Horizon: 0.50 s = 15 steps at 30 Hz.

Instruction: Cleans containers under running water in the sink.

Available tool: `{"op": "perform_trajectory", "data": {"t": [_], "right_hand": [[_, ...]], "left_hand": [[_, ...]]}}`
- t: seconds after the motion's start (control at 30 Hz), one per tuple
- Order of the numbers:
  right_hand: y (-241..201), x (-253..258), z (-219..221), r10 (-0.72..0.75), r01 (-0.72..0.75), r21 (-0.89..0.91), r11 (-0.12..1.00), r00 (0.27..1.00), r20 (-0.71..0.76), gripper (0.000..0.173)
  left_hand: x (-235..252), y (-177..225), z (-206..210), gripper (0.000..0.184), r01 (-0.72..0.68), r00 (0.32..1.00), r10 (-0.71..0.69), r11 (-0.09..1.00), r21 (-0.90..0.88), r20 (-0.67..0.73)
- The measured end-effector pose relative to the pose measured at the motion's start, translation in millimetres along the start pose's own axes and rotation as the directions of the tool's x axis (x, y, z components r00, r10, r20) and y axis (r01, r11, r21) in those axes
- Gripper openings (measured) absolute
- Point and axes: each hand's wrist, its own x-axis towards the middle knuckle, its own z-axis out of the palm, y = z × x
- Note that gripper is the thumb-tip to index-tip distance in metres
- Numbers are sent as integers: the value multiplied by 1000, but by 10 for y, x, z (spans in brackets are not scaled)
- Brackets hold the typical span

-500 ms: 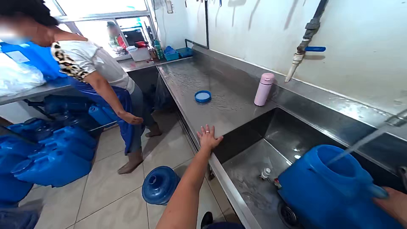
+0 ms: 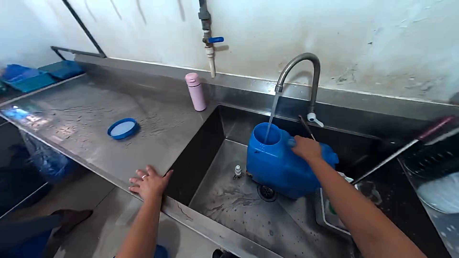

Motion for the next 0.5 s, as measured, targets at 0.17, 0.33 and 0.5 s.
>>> {"op": "perform_trajectory", "data": {"t": [0.17, 0.33, 0.5], "right_hand": [[116, 46, 76, -153, 156, 74, 985, 987, -42, 54], [355, -824, 5, -499, 604, 587, 539, 791, -355, 62], [188, -1268, 994, -571, -36, 994, 102, 816, 89, 51]], "left_hand": [[5, -10, 17, 107, -19, 1000, 19, 1000, 13, 6], [-29, -67, -4, 104, -102, 995, 102, 995, 0, 12], [-106, -87, -88, 90, -361, 928, 362, 932, -25, 89]]}}
